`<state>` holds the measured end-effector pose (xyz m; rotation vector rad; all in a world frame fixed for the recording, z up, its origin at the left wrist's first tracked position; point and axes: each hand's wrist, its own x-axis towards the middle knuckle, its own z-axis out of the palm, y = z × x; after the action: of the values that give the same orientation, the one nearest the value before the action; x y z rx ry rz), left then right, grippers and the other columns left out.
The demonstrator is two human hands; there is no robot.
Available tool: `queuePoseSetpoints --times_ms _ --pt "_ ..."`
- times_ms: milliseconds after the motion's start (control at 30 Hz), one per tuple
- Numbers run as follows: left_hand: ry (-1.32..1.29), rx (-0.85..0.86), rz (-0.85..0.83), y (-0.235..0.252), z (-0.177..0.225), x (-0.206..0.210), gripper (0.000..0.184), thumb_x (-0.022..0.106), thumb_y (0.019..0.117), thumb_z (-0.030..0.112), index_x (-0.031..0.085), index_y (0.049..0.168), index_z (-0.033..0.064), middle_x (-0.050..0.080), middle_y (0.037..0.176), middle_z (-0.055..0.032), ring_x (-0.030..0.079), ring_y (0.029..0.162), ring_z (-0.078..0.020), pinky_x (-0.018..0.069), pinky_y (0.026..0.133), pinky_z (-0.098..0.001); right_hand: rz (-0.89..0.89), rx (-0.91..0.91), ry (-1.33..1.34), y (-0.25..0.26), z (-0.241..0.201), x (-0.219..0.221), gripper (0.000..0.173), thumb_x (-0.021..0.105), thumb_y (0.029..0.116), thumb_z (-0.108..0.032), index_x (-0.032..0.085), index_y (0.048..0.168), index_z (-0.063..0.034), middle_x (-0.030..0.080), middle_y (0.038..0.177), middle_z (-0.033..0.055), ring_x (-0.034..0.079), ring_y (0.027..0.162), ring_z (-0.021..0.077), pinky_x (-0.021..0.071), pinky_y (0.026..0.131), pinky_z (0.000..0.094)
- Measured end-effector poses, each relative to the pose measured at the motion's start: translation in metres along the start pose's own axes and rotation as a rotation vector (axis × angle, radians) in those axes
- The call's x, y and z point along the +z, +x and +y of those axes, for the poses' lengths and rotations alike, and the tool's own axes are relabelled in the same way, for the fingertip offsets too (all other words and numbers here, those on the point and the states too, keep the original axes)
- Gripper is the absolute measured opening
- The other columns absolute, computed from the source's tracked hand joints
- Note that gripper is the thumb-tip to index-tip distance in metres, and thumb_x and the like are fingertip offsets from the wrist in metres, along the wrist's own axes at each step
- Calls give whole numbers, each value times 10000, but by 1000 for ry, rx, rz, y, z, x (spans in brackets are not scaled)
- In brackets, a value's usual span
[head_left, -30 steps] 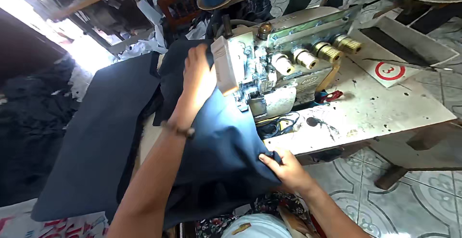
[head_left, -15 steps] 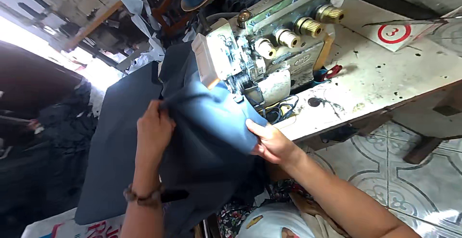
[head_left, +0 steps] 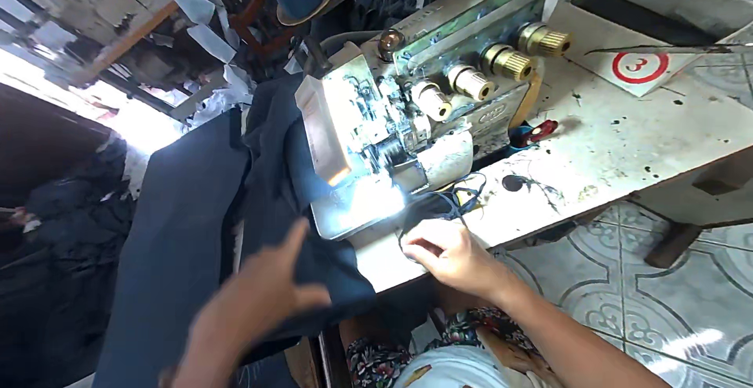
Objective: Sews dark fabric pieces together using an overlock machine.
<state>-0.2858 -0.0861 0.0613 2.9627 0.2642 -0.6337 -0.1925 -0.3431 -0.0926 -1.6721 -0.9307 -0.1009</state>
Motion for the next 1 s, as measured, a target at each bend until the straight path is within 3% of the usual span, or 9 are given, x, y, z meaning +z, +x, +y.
queuePoseSetpoints --times_ms 100,167,300,433,600,700,767,867,1000 --pt "75 -73 -342 1 11 37 1382 970 611 487 154 1651 85 42 1626 -414 392 1334 -669 497 983 -659 -10 -58 -47 4 1 6 276 626 991 -291 728 886 -57 684 762 53 641 720 116 530 703 250" --pt "17 19 -195 38 -24 32 1192 995 554 436 447 1496 -46 205 1565 -456 311 1370 -694 437 1006 -738 -29 -49 -74 6 0 9 303 636 987 -348 717 876 -78 655 730 27 612 697 102 509 687 242" --pt "-118 -172 25 112 -41 -52 505 861 819 262 685 1138 -88 672 1152 -301 624 1120 -472 458 952 -668 -72 -128 -251 2 0 11 312 629 977 -403 730 866 -129 689 767 17 660 758 151 529 710 313" --pt "-469 -495 321 205 -62 -89 451 715 952 205 609 1277 -89 609 1305 -282 575 1226 -413 435 1035 -602 -151 -199 -398 4 5 11 251 605 979 -340 694 829 -160 680 768 13 645 762 193 489 666 339" --pt "-104 -215 324 235 -36 -87 385 478 1054 35 508 1416 -94 494 1496 -273 428 1439 -408 330 1189 -498 -170 -141 -455 3 -1 9 196 629 962 -267 728 846 -144 701 804 45 660 806 222 502 712 353" --pt "-195 -11 417 224 -45 -58 406 577 1030 149 570 1380 -58 532 1460 -266 441 1420 -419 327 1193 -533 -117 -186 -493 1 2 12 191 613 952 -265 725 844 -154 695 801 43 652 797 222 498 710 357" --pt "-169 51 314 202 -57 -41 328 685 959 204 688 1211 -6 669 1223 -248 621 1188 -423 480 1001 -632 -86 -207 -499 1 4 14 190 601 944 -250 737 857 -150 701 809 41 650 795 228 498 721 372" --pt "-225 151 337 120 -88 -14 379 643 1018 254 654 1347 68 675 1297 -172 649 1209 -332 495 1046 -563 -89 -261 -519 3 3 9 221 566 970 -223 747 880 -136 718 830 48 657 803 247 498 756 411" --pt "-271 -142 552 -9 -147 30 367 672 1002 224 624 1306 23 668 1241 -193 676 1117 -347 540 977 -564 -202 -196 -599 -5 -13 -22 231 589 988 -266 784 1017 -144 747 1127 123 635 1166 426 429 996 638"
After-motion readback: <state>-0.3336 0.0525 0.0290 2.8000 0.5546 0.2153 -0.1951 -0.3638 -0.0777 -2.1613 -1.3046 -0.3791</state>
